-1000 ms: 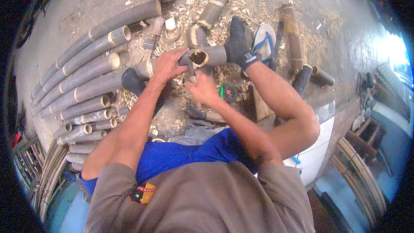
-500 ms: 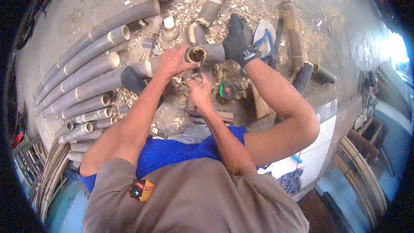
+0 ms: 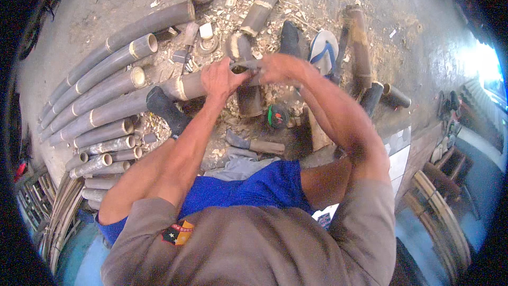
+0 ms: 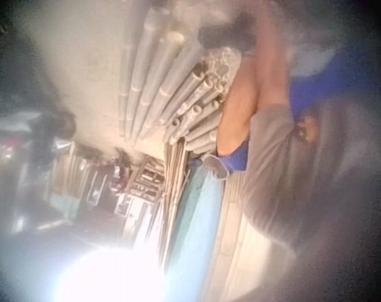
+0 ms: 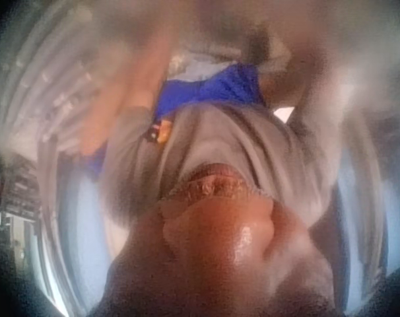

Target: The person sits on the ground and uses a chisel and wooden mallet to carve and shape bamboo pieces. They repeatedly strike the chisel to remove material, then use a knife to refine the edges and interior of the bamboo.

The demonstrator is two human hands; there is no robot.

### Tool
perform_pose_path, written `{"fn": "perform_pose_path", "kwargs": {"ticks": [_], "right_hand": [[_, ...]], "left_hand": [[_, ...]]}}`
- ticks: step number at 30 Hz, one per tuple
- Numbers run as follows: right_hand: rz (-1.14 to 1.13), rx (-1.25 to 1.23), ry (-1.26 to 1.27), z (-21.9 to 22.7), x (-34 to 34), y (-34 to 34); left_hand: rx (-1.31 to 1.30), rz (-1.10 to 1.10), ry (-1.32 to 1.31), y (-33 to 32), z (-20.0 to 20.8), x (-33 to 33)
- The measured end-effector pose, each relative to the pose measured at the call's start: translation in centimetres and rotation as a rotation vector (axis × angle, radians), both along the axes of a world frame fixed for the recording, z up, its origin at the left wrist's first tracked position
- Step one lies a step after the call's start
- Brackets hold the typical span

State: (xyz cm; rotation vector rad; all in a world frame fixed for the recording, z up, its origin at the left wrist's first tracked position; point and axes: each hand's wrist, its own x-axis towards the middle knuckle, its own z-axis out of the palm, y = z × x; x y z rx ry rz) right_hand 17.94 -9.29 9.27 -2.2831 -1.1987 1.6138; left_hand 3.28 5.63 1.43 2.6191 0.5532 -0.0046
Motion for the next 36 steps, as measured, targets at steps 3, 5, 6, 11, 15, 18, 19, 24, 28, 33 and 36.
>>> {"fn": "perform_pose_path", "kwargs": {"ticks": [3,5,6,11,15,18,19,24,28,33,36], "right_hand": [[-0.196,0.23,0.008,-0.8,-2.3,-1.8],[-0.317,0.291,-0.121,-3.7,-5.3,-3.5],[-0.381,0.311,-0.171,-5.1,-7.1,-4.3],[-0.623,0.363,-0.096,-5.8,-14.1,-2.5],[-0.945,0.37,-0.075,-5.3,-17.4,1.0],[-1.511,0.412,0.391,-6.6,-19.1,5.0],[-1.665,0.474,0.552,-5.7,-19.1,6.8],[-2.213,0.738,1.169,-5.7,-14.1,12.4],[-1.904,0.508,1.262,-5.5,-16.7,3.8],[-1.101,0.288,0.203,1.0,-13.5,-2.5],[-0.896,0.328,0.39,9.8,-5.2,-3.2]], "left_hand": [[-0.103,-0.189,0.136,2.5,0.7,-0.1],[-0.23,-0.329,0.288,5.1,1.6,-0.1],[-0.181,-0.355,0.302,6.0,1.4,-0.2],[-0.062,-0.391,0.382,6.9,1.7,-1.1],[-0.067,-0.358,0.343,6.7,1.7,-1.4],[-0.037,-0.368,0.272,6.4,2.0,-1.7],[-0.133,-0.291,0.267,6.9,0.9,-2.0],[-0.022,-0.401,0.235,7.3,-0.3,-2.1],[-0.143,-0.329,0.197,7.3,0.5,-2.2],[-0.564,-0.34,-0.493,3.3,6.0,4.3],[-0.766,-0.476,-0.227,1.8,10.0,7.5]]}}
